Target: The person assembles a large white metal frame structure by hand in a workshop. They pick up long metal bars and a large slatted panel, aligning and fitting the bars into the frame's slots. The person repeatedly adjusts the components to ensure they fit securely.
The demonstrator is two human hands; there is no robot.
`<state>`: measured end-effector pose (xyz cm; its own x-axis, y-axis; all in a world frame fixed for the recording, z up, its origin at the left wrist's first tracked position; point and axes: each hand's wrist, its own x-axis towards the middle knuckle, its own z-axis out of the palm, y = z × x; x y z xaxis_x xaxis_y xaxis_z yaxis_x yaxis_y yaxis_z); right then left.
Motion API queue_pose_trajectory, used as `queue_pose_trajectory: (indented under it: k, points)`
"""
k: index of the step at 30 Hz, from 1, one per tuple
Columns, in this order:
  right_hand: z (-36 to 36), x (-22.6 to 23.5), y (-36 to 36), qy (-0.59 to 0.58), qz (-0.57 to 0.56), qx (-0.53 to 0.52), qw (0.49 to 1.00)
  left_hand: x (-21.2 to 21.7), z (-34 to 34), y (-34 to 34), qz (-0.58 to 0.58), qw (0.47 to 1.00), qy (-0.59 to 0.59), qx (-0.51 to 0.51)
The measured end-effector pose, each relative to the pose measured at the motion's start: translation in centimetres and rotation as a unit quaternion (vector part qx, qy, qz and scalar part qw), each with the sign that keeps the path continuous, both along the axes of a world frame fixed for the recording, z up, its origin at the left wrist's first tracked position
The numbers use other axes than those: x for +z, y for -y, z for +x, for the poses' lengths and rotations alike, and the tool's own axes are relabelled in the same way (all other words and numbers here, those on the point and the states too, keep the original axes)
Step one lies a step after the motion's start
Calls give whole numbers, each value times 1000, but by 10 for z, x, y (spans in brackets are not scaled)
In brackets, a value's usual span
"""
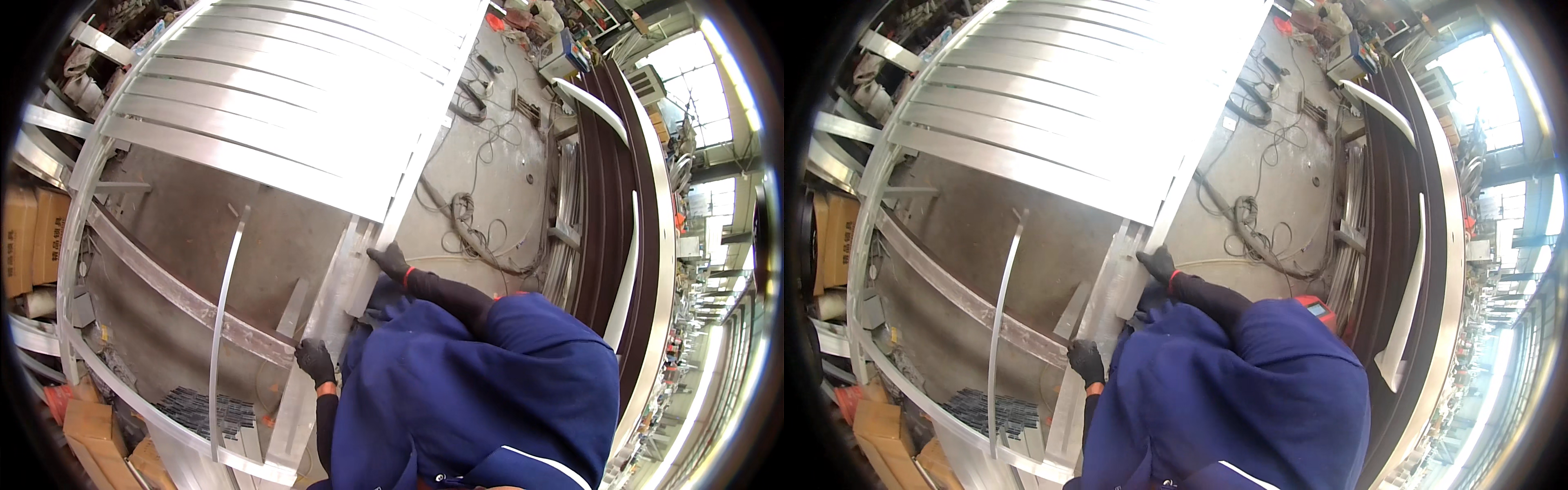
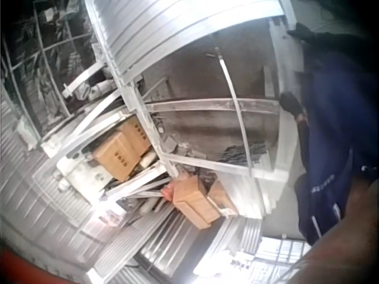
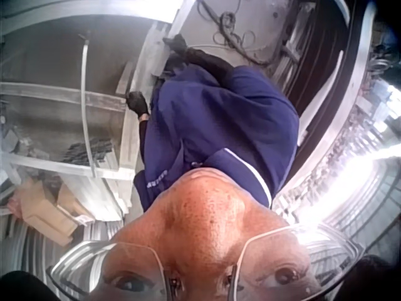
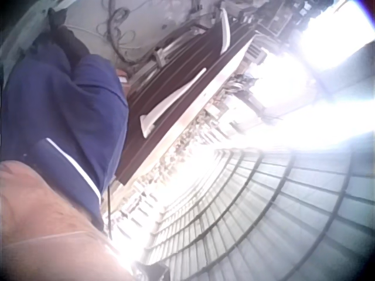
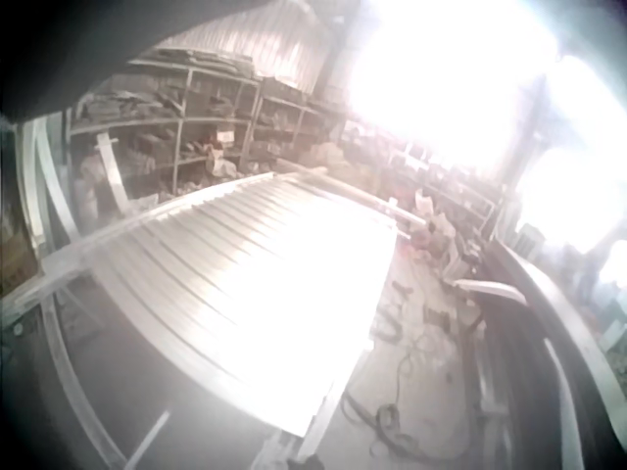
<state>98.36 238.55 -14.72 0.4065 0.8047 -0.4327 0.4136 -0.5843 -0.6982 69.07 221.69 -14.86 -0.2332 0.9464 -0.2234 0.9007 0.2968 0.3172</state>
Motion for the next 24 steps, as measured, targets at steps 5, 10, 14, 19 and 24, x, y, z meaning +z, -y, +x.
queue_pose_trajectory:
  k: [5, 10, 14, 19, 24]
  points:
    - [-6, 0, -10, 60, -56, 29, 996, 0, 2, -1, 9, 999, -29, -13]
    - [0, -23, -12, 12, -114, 26, 993, 10, -7, -18, -37, 998, -51, -17]
    - [2, -17, -10, -10, -100, 11, 995, 25, -5, -40, -75, 996, -28, -34]
    - [-3, -28, -13, 22, -104, 11, 994, -1, -29, -44, -63, 987, 21, -145]
    - [-6, -20, -6, -15, -48, -5, 999, 1, -34, -65, -145, 973, 43, -174]
